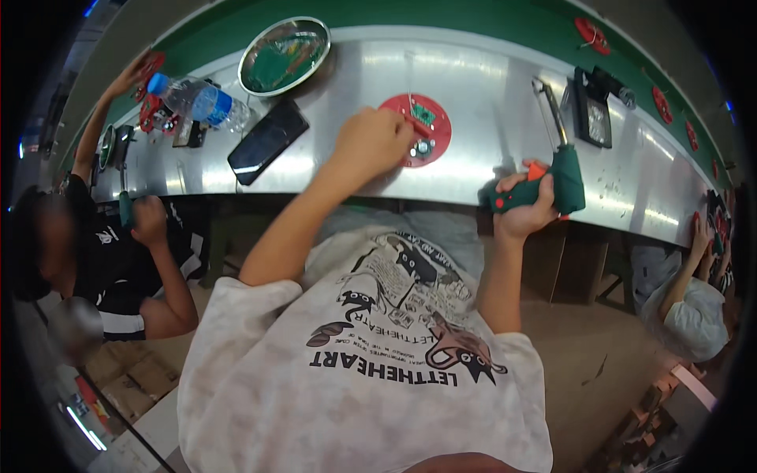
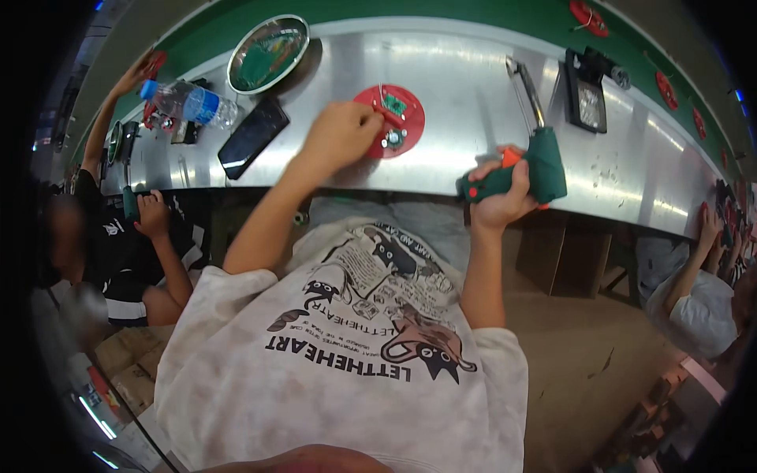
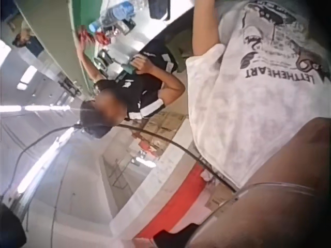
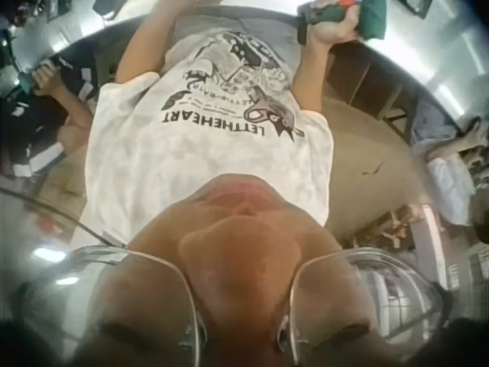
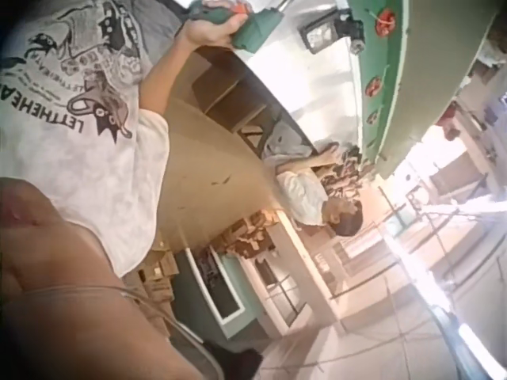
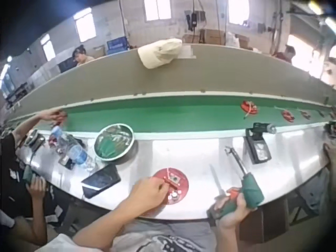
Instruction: Soldering electronic components onto a small circuit board fixed to a plastic base.
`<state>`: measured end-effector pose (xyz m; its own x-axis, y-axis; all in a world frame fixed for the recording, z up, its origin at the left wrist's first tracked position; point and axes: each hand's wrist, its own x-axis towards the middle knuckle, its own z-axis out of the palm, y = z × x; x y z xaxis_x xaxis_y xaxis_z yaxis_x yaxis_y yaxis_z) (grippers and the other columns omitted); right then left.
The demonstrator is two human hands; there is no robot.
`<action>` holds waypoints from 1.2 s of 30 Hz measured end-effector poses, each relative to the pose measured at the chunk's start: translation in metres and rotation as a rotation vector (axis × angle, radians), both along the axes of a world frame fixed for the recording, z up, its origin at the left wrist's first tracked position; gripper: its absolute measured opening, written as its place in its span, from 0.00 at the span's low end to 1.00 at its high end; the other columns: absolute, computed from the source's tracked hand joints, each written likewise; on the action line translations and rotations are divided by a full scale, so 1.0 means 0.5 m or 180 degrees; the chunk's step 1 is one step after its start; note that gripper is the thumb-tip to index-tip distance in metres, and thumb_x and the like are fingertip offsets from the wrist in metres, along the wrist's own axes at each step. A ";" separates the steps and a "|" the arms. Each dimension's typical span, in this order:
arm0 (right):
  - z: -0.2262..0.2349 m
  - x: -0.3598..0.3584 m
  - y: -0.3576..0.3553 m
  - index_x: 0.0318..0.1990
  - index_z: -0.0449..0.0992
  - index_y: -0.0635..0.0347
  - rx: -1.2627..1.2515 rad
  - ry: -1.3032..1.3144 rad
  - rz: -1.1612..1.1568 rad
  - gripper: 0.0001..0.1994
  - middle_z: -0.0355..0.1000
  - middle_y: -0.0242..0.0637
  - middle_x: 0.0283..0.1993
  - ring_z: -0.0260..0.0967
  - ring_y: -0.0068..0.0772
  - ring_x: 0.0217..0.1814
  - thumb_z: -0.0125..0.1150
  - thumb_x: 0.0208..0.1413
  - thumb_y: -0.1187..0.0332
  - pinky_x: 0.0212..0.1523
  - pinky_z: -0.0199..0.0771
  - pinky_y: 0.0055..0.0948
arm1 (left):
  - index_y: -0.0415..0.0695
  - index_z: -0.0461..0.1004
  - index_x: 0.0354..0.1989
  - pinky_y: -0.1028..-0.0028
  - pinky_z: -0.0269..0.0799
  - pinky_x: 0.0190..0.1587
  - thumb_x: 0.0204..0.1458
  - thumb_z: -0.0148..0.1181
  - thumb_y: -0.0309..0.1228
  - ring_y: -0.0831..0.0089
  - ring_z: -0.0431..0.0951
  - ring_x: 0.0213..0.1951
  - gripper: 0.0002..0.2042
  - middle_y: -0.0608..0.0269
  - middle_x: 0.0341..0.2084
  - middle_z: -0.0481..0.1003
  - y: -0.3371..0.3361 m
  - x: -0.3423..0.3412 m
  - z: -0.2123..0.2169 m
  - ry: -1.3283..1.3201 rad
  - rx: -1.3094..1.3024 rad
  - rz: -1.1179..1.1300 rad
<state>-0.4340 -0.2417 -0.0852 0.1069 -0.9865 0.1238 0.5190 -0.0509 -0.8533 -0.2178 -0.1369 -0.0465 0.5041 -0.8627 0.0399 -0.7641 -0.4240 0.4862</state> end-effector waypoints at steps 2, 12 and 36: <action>-0.003 0.007 0.002 0.44 0.69 0.69 0.0014 0.0129 0.0006 0.18 0.68 0.43 0.25 0.63 0.31 0.16 0.45 0.65 0.58 0.20 0.68 0.31 | 0.43 0.82 0.27 0.51 0.76 0.39 0.56 0.57 0.39 0.48 0.81 0.32 0.14 0.47 0.25 0.80 0.011 0.022 0.019 0.0059 0.0274 0.0145; -0.010 -0.023 0.010 0.43 0.70 0.69 0.0154 0.0324 0.0127 0.22 0.66 0.39 0.17 0.62 0.30 0.17 0.42 0.66 0.55 0.23 0.67 0.28 | 0.43 0.79 0.37 0.58 0.72 0.41 0.59 0.59 0.37 0.50 0.75 0.36 0.10 0.52 0.31 0.74 0.046 0.137 -0.053 0.0129 -0.0591 -0.1475; 0.007 -0.012 0.005 0.43 0.70 0.67 0.0196 0.0601 0.0094 0.21 0.65 0.38 0.15 0.60 0.28 0.15 0.42 0.67 0.55 0.20 0.65 0.26 | 0.45 0.77 0.49 0.52 0.74 0.44 0.63 0.51 0.36 0.43 0.79 0.37 0.12 0.45 0.31 0.80 0.034 0.410 -0.020 -0.0858 -0.1074 0.0355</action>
<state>-0.4400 -0.2394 -0.0819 0.1516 -0.9877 0.0384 0.3498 0.0173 -0.9367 -0.0129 -0.1200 -0.0563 0.5263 -0.7199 0.4525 -0.8411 -0.3628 0.4011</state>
